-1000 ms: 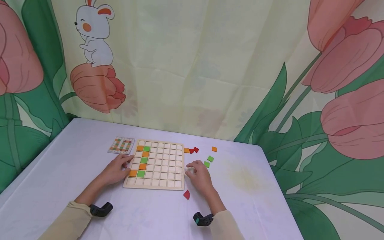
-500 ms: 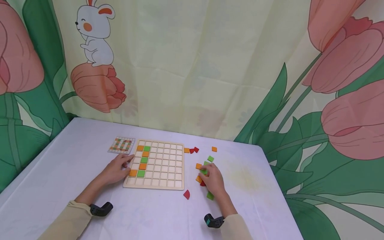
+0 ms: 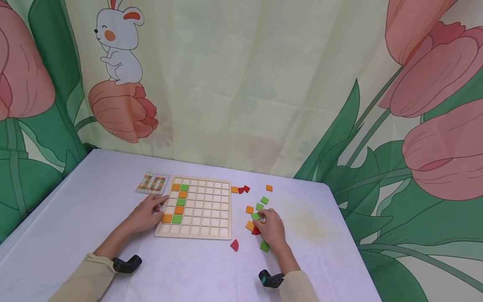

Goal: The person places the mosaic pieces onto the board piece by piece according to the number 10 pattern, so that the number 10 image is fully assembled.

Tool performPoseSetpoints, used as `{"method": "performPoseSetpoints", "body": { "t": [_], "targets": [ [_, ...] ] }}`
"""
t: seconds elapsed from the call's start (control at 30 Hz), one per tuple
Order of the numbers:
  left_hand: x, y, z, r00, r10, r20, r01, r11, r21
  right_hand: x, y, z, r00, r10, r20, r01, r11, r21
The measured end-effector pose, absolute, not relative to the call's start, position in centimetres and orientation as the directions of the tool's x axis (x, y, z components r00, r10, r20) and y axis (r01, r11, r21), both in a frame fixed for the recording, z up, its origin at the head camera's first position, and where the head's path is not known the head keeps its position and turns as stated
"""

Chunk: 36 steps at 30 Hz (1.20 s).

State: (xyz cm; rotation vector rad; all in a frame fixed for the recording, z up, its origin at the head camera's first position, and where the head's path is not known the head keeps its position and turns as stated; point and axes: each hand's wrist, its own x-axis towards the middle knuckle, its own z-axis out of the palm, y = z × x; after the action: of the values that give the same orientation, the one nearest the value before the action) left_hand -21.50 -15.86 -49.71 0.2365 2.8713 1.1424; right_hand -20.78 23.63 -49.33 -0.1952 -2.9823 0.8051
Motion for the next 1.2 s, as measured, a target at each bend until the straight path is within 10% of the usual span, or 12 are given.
{"method": "performPoseSetpoints", "body": {
  "t": [1.2],
  "targets": [
    [-21.5, -15.9, -49.7, -0.987, 0.16, 0.023, 0.132, 0.714, 0.688, -19.7, 20.1, -48.6, -0.985, -0.155, 0.069, -0.168, 0.827, -0.537]
  ]
}}
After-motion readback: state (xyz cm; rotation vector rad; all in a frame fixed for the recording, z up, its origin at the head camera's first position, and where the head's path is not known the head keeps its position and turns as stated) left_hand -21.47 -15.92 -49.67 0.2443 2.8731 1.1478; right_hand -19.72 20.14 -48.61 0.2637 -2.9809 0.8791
